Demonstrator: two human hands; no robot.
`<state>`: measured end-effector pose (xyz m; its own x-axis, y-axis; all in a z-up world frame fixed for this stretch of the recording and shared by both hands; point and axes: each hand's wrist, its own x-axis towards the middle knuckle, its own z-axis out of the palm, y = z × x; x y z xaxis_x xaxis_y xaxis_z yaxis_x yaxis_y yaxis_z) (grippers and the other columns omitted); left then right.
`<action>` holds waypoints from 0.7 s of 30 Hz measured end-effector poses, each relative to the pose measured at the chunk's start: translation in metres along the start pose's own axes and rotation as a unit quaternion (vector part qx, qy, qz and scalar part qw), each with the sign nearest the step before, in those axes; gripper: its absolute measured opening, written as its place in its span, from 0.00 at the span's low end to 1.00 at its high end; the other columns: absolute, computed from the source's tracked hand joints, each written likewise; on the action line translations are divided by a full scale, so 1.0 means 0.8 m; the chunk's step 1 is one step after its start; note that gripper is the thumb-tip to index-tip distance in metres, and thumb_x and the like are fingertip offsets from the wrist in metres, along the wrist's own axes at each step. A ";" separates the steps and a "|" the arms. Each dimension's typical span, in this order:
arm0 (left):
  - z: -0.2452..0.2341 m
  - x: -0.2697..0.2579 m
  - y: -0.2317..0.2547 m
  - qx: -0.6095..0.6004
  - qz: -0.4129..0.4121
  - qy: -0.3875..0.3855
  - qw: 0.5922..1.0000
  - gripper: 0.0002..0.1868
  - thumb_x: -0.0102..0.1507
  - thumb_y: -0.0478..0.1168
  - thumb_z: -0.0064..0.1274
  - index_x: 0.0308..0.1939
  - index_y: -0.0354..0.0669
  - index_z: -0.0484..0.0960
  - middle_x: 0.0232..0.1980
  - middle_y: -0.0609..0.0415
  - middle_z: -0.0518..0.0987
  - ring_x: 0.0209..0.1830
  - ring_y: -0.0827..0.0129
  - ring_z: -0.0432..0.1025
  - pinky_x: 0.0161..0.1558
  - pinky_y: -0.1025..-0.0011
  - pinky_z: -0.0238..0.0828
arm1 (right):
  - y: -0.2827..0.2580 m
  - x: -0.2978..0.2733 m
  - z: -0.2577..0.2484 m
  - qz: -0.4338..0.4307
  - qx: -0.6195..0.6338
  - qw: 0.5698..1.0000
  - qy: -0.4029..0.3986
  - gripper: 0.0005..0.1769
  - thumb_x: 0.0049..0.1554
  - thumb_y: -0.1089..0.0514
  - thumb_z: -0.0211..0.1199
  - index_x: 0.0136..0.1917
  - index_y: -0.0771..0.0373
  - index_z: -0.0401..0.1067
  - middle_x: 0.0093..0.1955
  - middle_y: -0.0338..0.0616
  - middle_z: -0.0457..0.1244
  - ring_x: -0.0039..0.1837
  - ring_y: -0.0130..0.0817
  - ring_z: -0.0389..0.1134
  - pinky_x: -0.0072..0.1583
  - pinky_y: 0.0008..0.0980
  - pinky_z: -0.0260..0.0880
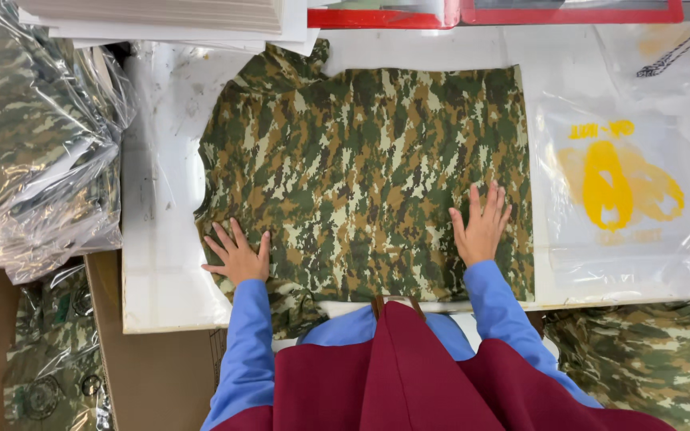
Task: The person folds camouflage garments over a white cardboard template and places them into plastic bags.
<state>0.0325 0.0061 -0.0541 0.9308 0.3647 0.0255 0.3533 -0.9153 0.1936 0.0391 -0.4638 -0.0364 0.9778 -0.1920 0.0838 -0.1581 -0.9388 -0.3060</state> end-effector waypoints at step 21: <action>-0.294 0.359 0.251 -0.122 0.376 0.257 0.882 0.22 0.76 0.46 0.56 0.69 0.37 0.75 0.70 0.37 0.74 0.72 0.35 0.58 0.66 0.32 0.51 | 0.002 0.010 0.018 0.050 0.001 0.999 -0.008 0.40 0.64 0.31 0.45 0.83 0.47 0.51 0.88 0.49 0.35 0.87 0.45 0.32 0.80 0.61 0.27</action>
<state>0.3491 -0.0328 0.2226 0.7057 -0.2439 0.6652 -0.4353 -0.8901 0.1355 0.0483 -0.4630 -0.0498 0.9592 -0.2804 0.0368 -0.2552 -0.9142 -0.3147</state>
